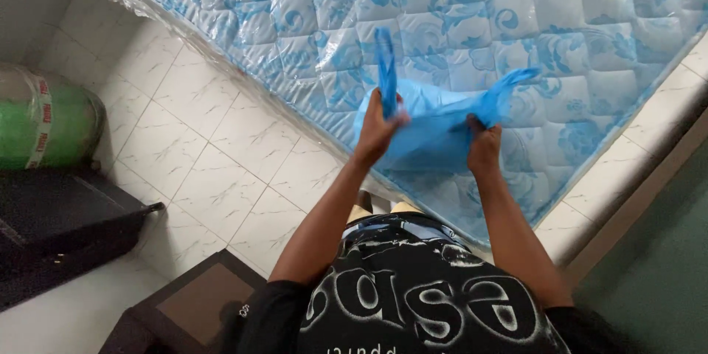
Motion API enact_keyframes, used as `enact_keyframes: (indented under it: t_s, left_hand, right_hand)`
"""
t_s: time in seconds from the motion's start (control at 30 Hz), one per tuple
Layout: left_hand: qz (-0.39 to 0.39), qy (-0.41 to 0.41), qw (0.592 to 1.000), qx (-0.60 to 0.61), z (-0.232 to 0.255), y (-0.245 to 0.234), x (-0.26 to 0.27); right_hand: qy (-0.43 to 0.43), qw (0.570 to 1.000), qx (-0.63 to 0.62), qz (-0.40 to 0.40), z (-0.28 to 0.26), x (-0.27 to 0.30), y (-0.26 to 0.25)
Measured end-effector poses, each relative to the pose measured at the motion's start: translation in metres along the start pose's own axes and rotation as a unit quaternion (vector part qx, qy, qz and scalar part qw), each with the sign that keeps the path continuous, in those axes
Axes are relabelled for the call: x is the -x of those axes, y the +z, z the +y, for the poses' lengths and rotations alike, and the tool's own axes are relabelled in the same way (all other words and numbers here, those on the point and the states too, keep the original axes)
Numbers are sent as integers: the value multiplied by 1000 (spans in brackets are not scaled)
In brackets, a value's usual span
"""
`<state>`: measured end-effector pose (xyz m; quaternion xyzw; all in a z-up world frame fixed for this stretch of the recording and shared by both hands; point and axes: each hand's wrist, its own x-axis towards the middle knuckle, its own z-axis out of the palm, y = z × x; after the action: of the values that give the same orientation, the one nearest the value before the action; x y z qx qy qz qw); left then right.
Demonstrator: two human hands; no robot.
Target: Wiping down furniture with a cloth and packing a tumbler into a plastic bag.
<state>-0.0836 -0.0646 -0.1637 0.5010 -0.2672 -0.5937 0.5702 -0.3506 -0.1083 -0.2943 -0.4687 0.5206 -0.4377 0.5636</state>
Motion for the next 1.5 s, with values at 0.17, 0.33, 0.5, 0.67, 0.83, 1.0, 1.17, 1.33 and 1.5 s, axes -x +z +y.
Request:
enact_keyframes:
  t_s: [0.17, 0.33, 0.5, 0.67, 0.83, 1.0, 1.17, 1.33, 1.5]
  left_hand:
    - [-121, 122, 761, -626, 28, -14, 9]
    - [-108, 157, 747, -637, -64, -35, -19]
    - [-2, 199, 805, -559, -141, -50, -52]
    - [52, 104, 929, -352, -92, -29, -49]
    - [88, 95, 928, -349, -60, -5, -37]
    - [93, 95, 932, -338, -65, -5, -37]
    - [-17, 190, 913, -360, -53, -6, -47]
    - [-87, 175, 949, -247, -101, -17, -52]
    - [19, -27, 998, -46, -124, -21, -58]
  right_hand:
    - [79, 982, -161, 63, -33, 3, 24]
    - [139, 976, -161, 54, -23, -1, 24]
    - [169, 977, -108, 76, 21, -1, 9]
    - [74, 994, -82, 19, -45, -3, 27]
    - [81, 995, -38, 43, -59, -6, 20]
    - [62, 995, -68, 40, -1, -5, 14]
    - [98, 973, -201, 57, -33, 3, 35]
    - [159, 971, -178, -2, 26, -8, 31]
    - [139, 990, 9, 6, -19, -11, 54]
